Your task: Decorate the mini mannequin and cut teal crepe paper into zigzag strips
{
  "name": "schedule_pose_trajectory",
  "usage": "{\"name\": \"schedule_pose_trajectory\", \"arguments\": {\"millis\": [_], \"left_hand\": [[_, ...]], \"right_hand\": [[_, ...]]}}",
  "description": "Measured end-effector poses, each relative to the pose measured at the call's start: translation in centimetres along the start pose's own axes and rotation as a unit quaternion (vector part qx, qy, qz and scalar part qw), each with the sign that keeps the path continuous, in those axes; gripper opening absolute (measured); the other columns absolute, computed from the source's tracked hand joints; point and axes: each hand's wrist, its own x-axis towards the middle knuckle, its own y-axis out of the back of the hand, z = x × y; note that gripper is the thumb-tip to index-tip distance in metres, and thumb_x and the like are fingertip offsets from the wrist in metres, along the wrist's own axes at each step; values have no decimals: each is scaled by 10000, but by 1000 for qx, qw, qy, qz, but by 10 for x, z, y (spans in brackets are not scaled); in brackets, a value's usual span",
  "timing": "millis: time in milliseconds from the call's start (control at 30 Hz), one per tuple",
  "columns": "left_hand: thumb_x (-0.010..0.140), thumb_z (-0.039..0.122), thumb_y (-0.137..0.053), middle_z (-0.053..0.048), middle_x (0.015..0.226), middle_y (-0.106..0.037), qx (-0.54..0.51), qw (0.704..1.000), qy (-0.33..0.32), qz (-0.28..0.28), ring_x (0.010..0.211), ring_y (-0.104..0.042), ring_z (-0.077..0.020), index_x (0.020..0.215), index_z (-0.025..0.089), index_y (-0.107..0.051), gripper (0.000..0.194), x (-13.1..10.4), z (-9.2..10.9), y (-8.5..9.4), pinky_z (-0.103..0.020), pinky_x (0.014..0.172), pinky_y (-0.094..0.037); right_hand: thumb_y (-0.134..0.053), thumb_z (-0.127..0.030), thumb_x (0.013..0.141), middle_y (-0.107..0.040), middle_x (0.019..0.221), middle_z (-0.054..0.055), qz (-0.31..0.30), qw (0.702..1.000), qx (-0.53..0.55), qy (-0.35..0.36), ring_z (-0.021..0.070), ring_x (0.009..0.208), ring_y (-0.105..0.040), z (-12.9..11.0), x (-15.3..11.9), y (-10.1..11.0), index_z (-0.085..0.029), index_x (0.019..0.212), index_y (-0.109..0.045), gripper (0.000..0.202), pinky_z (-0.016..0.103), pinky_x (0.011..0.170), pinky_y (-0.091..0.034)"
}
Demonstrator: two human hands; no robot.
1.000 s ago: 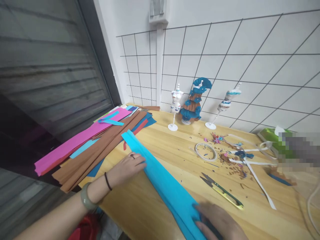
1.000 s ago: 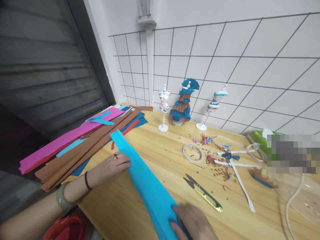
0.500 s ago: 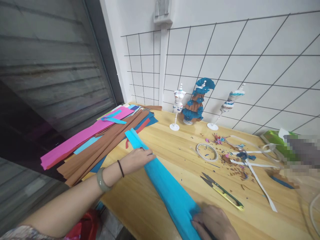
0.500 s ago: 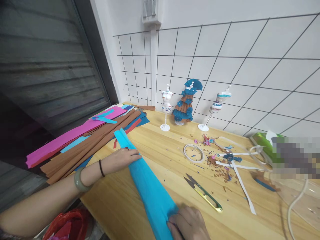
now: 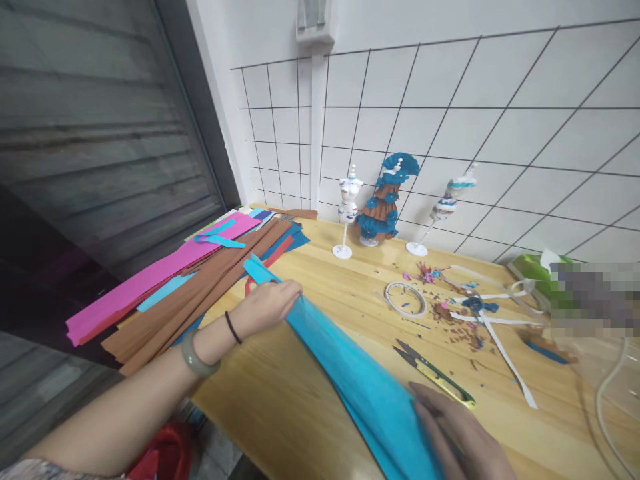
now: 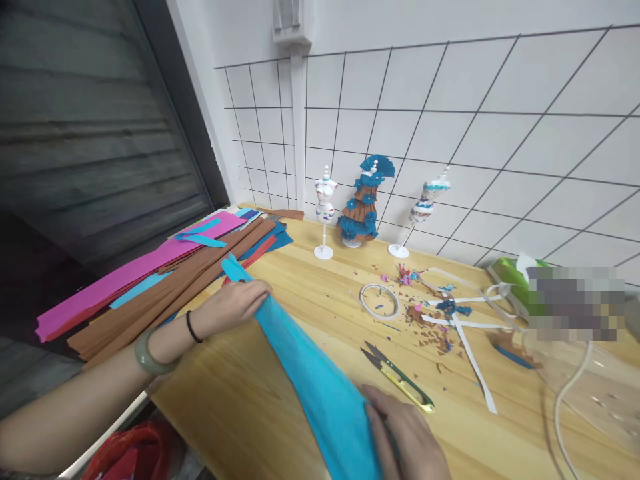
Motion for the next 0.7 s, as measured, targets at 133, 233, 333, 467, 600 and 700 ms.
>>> {"name": "schedule_pose_trajectory", "arguments": {"millis": [133, 233, 333, 467, 600, 700], "left_hand": [[933, 254, -302, -26, 824, -644, -19, 998, 18, 56, 733, -620, -157, 955, 183, -521, 232, 7, -3, 14, -261, 632, -434], [925, 232, -317, -31, 816, -647, -19, 998, 2, 64, 728, -621, -161, 952, 177, -540, 231, 10, -3, 15, -269, 642, -442], [911, 186, -333, -47, 858, -649, -24, 997, -24, 63, 765, -619, -172, 1011, 171, -552, 241, 11, -4, 9, -281, 658, -451], [905, 142, -329, -54, 904, -634, -34, 996, -56, 61, 821, -603, -170, 1088, 177, -550, 289, 12, -3, 3, -277, 680, -449], [909, 159, -345, -50, 888, -612, -50, 993, -78, 77, 835, -576, -158, 969, 175, -595, 257, 20, -3, 5, -268, 715, -433], [908, 188, -361, -46, 838, -590, -49, 992, -76, 83, 823, -550, -163, 866, 169, -595, 239, 29, -3, 4, -281, 724, -417]], "right_hand": [[-482, -369, 862, -723, 944, 54, 56, 993, 23, -100, 197, 820, -698, 7, -3, 6, -224, 1003, -617, 244, 201, 532, -584], [-496, -400, 839, -712, 940, 78, 67, 978, 59, -191, 221, 853, -689, 4, -3, 12, -219, 966, -630, 259, 172, 366, -524], [-504, -424, 822, -698, 965, 85, 100, 964, 61, -240, 244, 911, -669, -1, -2, 19, -236, 946, -629, 258, 180, 322, -482], [-514, -462, 791, -715, 936, 86, 138, 953, 24, -268, 271, 867, -680, -5, -1, 26, -240, 940, -635, 293, 221, 362, -505], [-484, -525, 774, -715, 966, 95, 162, 934, 16, -317, 284, 865, -682, -5, 1, 28, -219, 925, -646, 379, 251, 423, -546], [-488, -529, 775, -708, 1000, 92, 144, 941, 12, -307, 275, 892, -676, 2, 0, 27, -215, 940, -649, 390, 242, 439, -551]]}}
